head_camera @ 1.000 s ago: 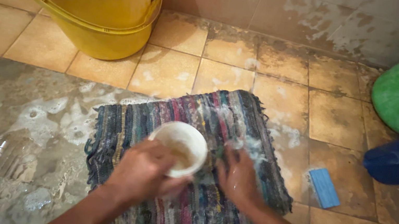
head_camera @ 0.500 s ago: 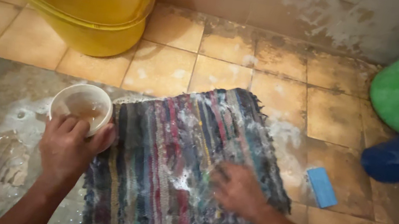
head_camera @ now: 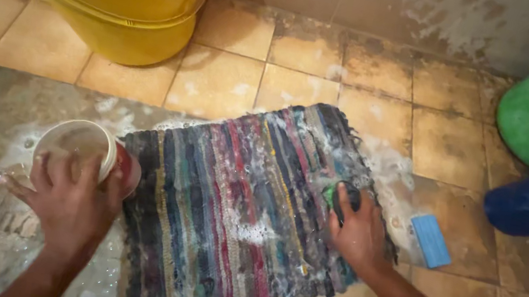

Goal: The person pours a liquid from a small container onto a striped rug laid on a tiled floor. They then scrub the rug with a green brush, creating suds, and repeatedly dip the brush into a yellow bucket to wet it. The person scrubs different sections of the rug and flips it over to clean the other side.

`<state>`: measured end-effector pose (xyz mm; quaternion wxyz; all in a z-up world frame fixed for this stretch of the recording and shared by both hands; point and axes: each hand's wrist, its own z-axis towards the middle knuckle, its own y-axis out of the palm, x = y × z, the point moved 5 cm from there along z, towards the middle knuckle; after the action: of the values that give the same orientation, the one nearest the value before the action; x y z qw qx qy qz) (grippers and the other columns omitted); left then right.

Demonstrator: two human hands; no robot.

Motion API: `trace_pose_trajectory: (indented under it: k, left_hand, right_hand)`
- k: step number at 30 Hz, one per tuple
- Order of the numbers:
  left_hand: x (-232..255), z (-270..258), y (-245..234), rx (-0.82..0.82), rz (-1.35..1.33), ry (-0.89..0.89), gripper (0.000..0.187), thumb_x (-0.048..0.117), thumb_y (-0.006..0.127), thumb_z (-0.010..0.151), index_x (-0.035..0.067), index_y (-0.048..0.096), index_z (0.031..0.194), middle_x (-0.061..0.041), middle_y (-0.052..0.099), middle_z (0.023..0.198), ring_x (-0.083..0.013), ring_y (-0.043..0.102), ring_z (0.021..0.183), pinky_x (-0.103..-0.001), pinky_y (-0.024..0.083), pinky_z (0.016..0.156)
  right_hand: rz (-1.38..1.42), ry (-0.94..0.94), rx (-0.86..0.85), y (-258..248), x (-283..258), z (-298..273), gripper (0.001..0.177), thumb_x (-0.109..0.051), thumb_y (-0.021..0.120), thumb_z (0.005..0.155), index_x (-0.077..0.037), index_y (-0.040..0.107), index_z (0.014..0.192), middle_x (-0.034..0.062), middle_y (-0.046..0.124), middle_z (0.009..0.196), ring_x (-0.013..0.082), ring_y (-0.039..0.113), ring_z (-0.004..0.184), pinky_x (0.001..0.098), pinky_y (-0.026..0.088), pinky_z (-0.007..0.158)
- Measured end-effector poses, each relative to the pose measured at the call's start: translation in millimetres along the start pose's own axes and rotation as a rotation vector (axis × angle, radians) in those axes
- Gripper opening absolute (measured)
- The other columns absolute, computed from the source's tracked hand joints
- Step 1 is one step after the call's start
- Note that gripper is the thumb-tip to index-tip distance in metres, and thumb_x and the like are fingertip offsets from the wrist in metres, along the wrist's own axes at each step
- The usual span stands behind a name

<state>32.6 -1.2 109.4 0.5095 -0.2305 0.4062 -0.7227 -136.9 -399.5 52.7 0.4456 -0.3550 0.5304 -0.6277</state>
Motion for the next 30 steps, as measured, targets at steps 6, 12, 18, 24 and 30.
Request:
trace_pose_trajectory:
  k: [6, 12, 18, 24, 30]
  left_hand:
    - [127, -35, 14, -0.594, -0.719, 0.294, 0.050, 0.025, 0.073, 0.081, 0.014, 0.061, 0.128, -0.016, 0.053, 0.138, -0.0355, 0.047, 0.133, -0.053, 0.037, 0.115]
    - [193, -67, 34, -1.126, -0.505, 0.256, 0.112, 0.060, 0.081, 0.078, 0.020, 0.017, 0.162, -0.012, 0.003, 0.172, -0.0391, 0.002, 0.154, -0.068, 0.005, 0.119]
    - [199, -63, 43, -1.239, -0.452, 0.240, 0.112, 0.050, 0.085, 0.078, 0.024, 0.015, 0.162, -0.009, -0.003, 0.171, -0.0386, 0.001, 0.156, -0.076, 0.006, 0.116]
    - [196, -51, 38, -1.316, -0.436, 0.210, 0.109, 0.047, 0.083, 0.078, 0.026, 0.017, 0.161, -0.003, -0.004, 0.173, -0.0322, -0.004, 0.160, -0.077, 0.007, 0.118]
    - [182, -65, 32, -1.267, -0.427, 0.258, 0.101, 0.041, 0.078, 0.083, 0.025, 0.016, 0.161, -0.005, -0.006, 0.172, -0.0329, -0.004, 0.159, -0.079, 0.005, 0.115]
  right_hand:
    - [0.212, -0.673, -0.080, 5, -68, -65, 0.064, -0.035, 0.074, 0.079, -0.019, 0.056, 0.139, 0.0282, 0.052, 0.132, 0.0478, 0.059, 0.097, 0.0562, 0.052, 0.081]
    - [-0.006, 0.113, -0.070, 21, -6, -7, 0.055, -0.029, 0.070, 0.088, -0.016, 0.057, 0.141, 0.0293, 0.049, 0.134, 0.0492, 0.059, 0.102, 0.0555, 0.052, 0.085]
    - [0.599, 0.038, -0.175, 6, -12, -21, 0.043, -0.027, 0.067, 0.086, -0.010, 0.066, 0.126, 0.0227, 0.069, 0.120, 0.0418, 0.067, 0.110, 0.0486, 0.054, 0.095]
    - [0.707, 0.390, -0.363, 22, -25, -46, 0.048, -0.028, 0.066, 0.087, -0.009, 0.060, 0.130, 0.0159, 0.079, 0.110, 0.0350, 0.071, 0.106, 0.0450, 0.053, 0.095]
    - [0.001, 0.191, -0.048, 24, 37, -18, 0.058, -0.030, 0.069, 0.088, -0.013, 0.058, 0.143, 0.0285, 0.063, 0.126, 0.0437, 0.065, 0.104, 0.0489, 0.053, 0.087]
